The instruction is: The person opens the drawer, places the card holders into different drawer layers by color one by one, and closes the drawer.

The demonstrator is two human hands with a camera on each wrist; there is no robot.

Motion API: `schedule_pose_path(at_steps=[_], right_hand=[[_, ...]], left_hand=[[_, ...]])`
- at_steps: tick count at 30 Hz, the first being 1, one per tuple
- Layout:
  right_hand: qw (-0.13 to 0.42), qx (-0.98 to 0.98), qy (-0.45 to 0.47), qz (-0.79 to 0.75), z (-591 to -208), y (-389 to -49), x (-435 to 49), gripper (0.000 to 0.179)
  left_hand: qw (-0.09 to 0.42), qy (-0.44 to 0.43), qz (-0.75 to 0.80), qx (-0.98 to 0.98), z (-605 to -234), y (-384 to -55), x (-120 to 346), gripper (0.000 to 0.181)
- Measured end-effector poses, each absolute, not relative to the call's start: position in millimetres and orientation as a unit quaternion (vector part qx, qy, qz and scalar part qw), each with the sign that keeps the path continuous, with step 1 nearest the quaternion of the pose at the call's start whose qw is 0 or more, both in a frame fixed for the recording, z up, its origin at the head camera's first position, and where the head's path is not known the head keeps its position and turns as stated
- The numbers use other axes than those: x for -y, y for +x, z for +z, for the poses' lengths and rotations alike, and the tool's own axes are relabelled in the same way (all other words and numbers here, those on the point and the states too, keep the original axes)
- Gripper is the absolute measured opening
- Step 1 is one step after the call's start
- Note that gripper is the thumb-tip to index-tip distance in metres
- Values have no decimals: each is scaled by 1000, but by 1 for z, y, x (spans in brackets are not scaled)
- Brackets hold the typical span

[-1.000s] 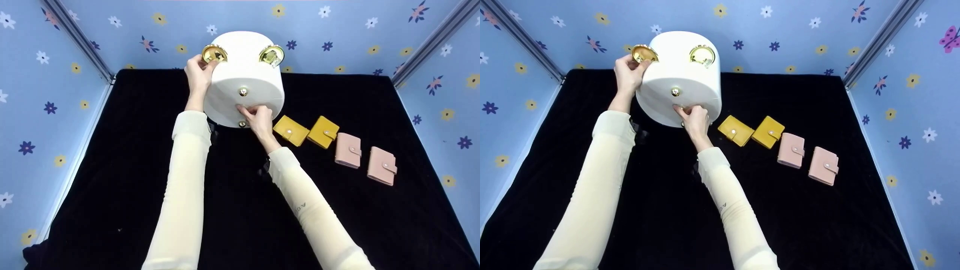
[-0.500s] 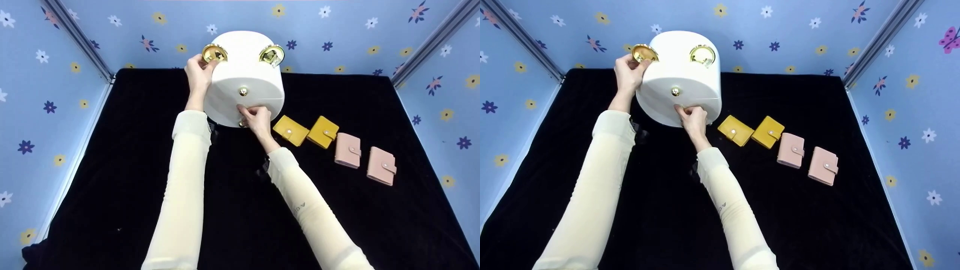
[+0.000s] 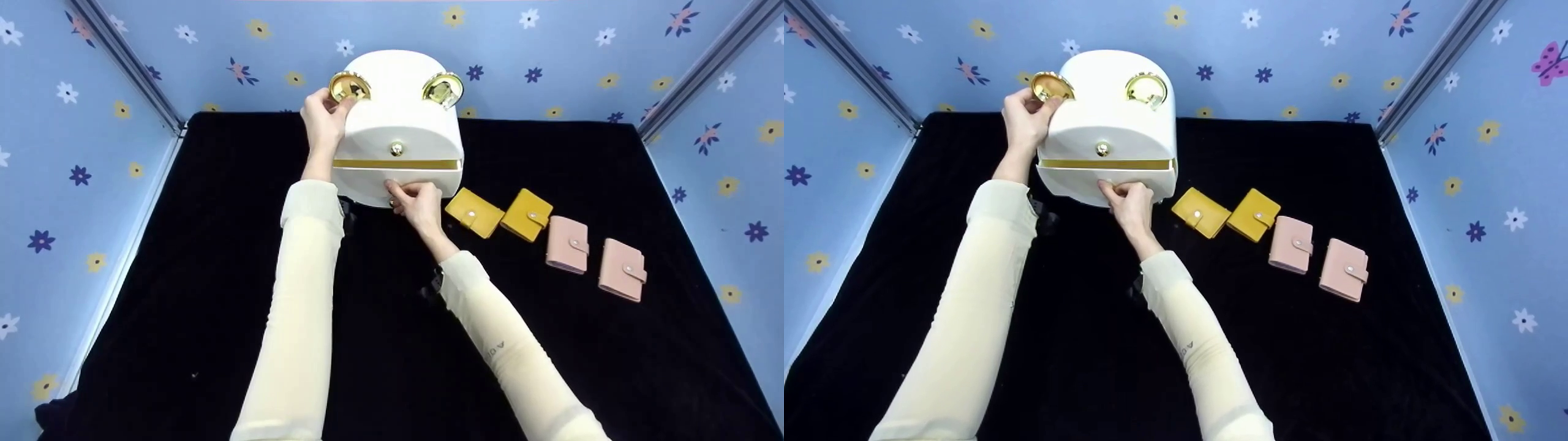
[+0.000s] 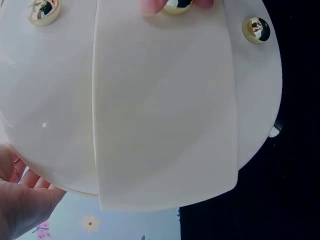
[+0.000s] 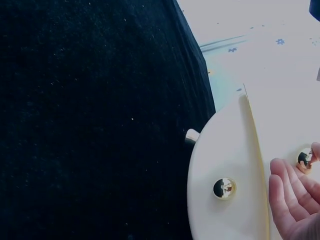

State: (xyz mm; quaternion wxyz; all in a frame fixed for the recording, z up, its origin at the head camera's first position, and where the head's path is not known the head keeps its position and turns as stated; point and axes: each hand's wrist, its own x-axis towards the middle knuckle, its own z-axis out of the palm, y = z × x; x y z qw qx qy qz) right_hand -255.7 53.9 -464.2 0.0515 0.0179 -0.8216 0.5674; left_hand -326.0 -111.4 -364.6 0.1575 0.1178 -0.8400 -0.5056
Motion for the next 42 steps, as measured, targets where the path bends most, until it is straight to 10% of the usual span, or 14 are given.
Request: schedule_pose_path(at_steps=[42], right_hand=[[103,808,82,574,-479,-194,-68,39]], left_hand=[[151,116,-523,831,-365,-326,111,24]])
